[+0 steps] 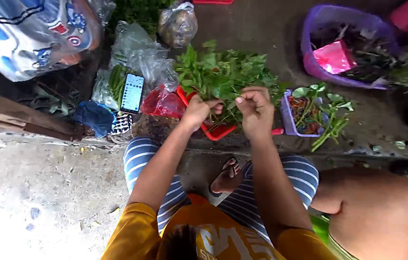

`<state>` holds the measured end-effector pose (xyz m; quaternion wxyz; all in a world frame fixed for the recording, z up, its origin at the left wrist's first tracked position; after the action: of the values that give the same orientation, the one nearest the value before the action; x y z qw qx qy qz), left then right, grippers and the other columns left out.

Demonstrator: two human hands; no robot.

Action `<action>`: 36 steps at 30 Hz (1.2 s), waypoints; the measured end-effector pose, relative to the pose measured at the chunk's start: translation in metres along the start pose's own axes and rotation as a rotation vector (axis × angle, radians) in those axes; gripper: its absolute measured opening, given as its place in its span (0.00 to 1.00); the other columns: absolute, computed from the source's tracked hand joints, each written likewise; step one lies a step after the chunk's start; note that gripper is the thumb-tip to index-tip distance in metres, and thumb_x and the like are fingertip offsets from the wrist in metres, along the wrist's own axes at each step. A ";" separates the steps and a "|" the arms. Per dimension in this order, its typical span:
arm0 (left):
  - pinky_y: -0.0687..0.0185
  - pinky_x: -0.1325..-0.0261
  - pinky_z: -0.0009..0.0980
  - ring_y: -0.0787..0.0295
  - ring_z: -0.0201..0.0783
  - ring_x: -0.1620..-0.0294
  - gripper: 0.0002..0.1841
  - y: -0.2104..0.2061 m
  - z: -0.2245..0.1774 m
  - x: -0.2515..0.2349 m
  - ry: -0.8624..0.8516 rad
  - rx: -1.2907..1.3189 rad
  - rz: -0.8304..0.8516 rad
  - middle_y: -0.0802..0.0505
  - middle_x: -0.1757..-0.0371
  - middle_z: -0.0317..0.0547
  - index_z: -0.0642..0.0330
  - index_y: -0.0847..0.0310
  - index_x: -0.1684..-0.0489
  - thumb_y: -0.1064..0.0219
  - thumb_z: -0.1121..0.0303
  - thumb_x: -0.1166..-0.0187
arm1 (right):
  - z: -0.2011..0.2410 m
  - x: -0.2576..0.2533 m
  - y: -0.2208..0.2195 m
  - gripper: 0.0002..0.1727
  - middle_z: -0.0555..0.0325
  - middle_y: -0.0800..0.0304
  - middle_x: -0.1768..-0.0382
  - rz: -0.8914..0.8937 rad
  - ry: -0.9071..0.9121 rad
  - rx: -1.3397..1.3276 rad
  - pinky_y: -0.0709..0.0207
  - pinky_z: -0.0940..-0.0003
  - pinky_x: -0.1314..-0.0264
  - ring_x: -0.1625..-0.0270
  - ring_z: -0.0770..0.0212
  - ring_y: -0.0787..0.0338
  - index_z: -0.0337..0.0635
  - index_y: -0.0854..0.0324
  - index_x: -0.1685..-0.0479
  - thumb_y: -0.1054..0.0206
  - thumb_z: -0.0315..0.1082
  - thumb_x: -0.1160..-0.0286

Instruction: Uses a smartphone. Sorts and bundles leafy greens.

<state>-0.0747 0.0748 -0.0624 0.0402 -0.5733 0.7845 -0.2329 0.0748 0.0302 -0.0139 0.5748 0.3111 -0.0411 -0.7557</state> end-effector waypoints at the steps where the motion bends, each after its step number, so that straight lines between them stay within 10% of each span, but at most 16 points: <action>1: 0.10 0.56 0.29 0.10 0.32 0.68 0.11 -0.001 0.002 0.000 0.012 0.018 -0.005 0.09 0.61 0.44 0.69 0.27 0.39 0.42 0.82 0.15 | -0.006 0.001 0.000 0.06 0.53 0.21 0.38 -0.017 -0.047 -0.104 0.20 0.76 0.34 0.33 0.68 0.20 0.37 0.18 0.61 0.36 0.31 0.21; 11: 0.11 0.60 0.28 0.14 0.30 0.71 0.05 0.029 -0.010 -0.006 -0.085 0.070 -0.164 0.13 0.65 0.37 0.60 0.27 0.47 0.47 0.78 0.11 | -0.054 0.007 0.043 0.10 0.71 0.14 0.59 -0.313 -0.379 -0.691 0.16 0.68 0.42 0.53 0.72 0.13 0.53 0.24 0.60 0.48 0.28 0.12; 26: 0.07 0.50 0.34 0.05 0.37 0.61 0.09 0.021 -0.005 0.000 -0.069 0.112 -0.071 0.07 0.61 0.42 0.61 0.27 0.47 0.50 0.81 0.12 | -0.017 0.001 0.100 0.06 0.74 0.10 0.61 -0.225 -0.087 -0.366 0.14 0.71 0.43 0.55 0.75 0.10 0.50 0.19 0.57 0.38 0.27 0.19; 29: 0.07 0.48 0.36 0.06 0.38 0.59 0.10 0.021 -0.004 0.001 -0.080 0.144 -0.049 0.08 0.59 0.43 0.62 0.27 0.47 0.51 0.83 0.13 | -0.030 -0.001 0.122 0.09 0.61 0.13 0.51 -0.300 -0.148 0.141 0.16 0.66 0.40 0.47 0.67 0.12 0.40 0.17 0.48 0.33 0.33 0.21; 32: 0.07 0.49 0.35 0.05 0.37 0.60 0.08 0.019 -0.005 0.002 -0.066 0.147 -0.065 0.08 0.61 0.42 0.62 0.27 0.47 0.49 0.82 0.12 | -0.029 0.002 0.112 0.32 0.23 0.30 0.24 -0.140 -0.271 0.478 0.38 0.24 0.27 0.23 0.24 0.31 0.29 0.24 0.26 0.27 0.41 0.25; 36: 0.06 0.49 0.34 0.05 0.37 0.62 0.08 0.015 0.002 -0.001 -0.057 0.140 -0.078 0.07 0.61 0.44 0.63 0.28 0.45 0.47 0.82 0.13 | -0.006 0.027 0.029 0.23 0.39 0.14 0.36 0.238 -0.173 0.227 0.15 0.51 0.38 0.40 0.48 0.10 0.34 0.20 0.31 0.34 0.40 0.16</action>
<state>-0.0870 0.0791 -0.0707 0.0937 -0.6057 0.7418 -0.2722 0.0984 -0.0017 -0.0174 0.6156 0.3007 -0.2120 -0.6969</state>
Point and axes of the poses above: each hand's wrist, its own x-axis away from the middle knuckle, its own y-axis out of the back of the hand, z = x × y, the point moved 8 cm from there along -x, towards the middle knuckle
